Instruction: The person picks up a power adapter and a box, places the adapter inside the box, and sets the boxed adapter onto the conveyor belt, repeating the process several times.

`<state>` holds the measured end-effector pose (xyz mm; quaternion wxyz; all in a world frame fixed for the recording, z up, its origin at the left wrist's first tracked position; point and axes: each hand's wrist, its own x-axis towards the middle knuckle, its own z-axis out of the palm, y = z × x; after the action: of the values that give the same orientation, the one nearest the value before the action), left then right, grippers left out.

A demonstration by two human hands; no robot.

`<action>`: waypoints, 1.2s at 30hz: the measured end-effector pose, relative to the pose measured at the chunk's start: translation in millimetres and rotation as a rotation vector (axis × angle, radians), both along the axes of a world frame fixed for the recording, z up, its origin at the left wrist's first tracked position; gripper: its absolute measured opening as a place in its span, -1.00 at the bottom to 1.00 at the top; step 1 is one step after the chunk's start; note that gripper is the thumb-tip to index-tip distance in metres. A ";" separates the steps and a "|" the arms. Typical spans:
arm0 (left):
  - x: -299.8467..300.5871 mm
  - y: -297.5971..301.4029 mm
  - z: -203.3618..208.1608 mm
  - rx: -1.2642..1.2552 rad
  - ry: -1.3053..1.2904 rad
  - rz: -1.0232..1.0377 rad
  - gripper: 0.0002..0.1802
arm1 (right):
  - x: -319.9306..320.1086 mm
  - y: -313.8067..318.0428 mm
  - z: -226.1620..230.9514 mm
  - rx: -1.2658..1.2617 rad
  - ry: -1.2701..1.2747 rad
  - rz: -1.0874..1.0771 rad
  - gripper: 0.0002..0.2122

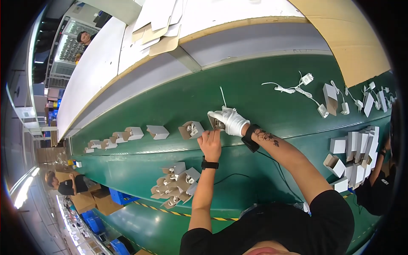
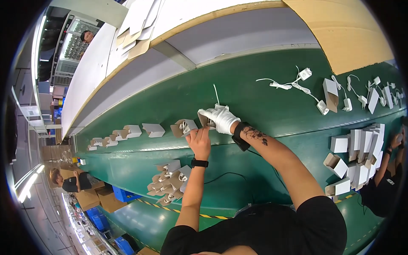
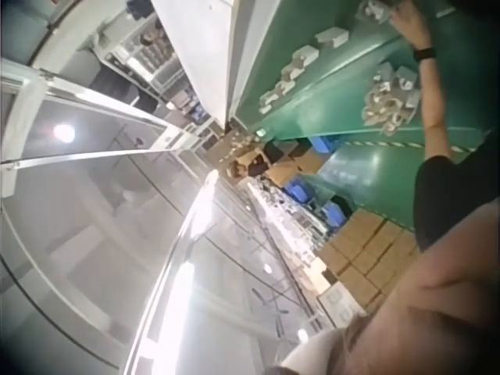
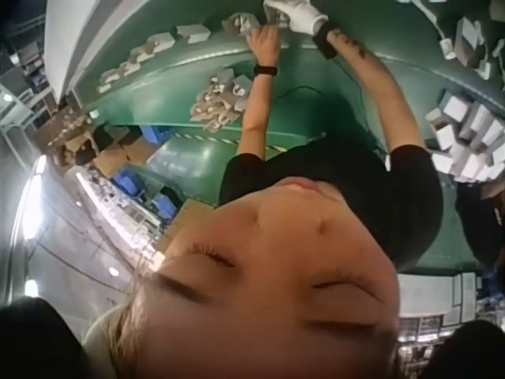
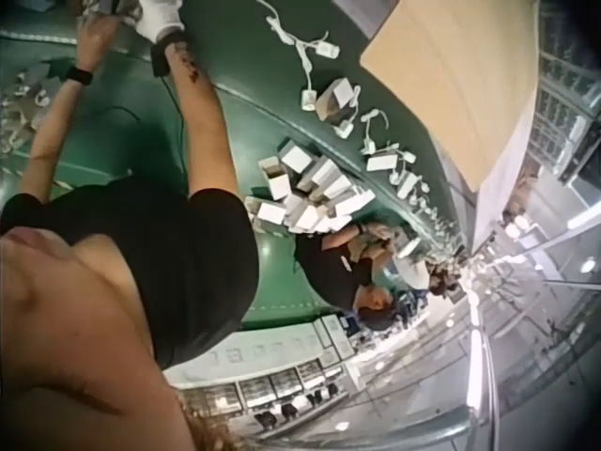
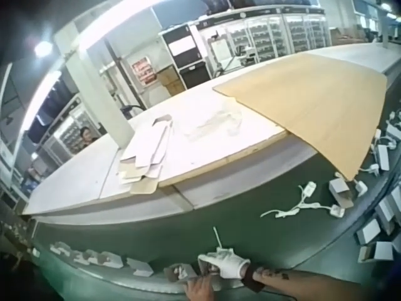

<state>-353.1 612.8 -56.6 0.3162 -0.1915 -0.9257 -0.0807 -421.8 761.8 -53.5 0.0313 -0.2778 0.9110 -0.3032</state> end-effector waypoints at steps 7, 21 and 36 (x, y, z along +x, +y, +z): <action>-16.2 -5.2 12.6 -0.150 -0.008 -0.060 -0.85 | 25.2 -16.4 -15.1 -0.128 0.182 -0.076 -0.53; -23.0 -7.4 25.4 -0.264 -0.295 -0.032 -0.79 | -14.7 4.1 -26.0 0.340 -0.075 -0.371 -0.71; 146.3 182.4 -48.9 2.863 -1.813 -0.592 -0.35 | 318.9 201.5 58.1 -0.932 -0.136 -0.683 -0.70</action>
<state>-206.8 795.2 -105.5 0.3856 -0.1731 -0.0720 0.9034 -103.0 963.3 4.5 -0.1354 0.0673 0.7153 -0.6822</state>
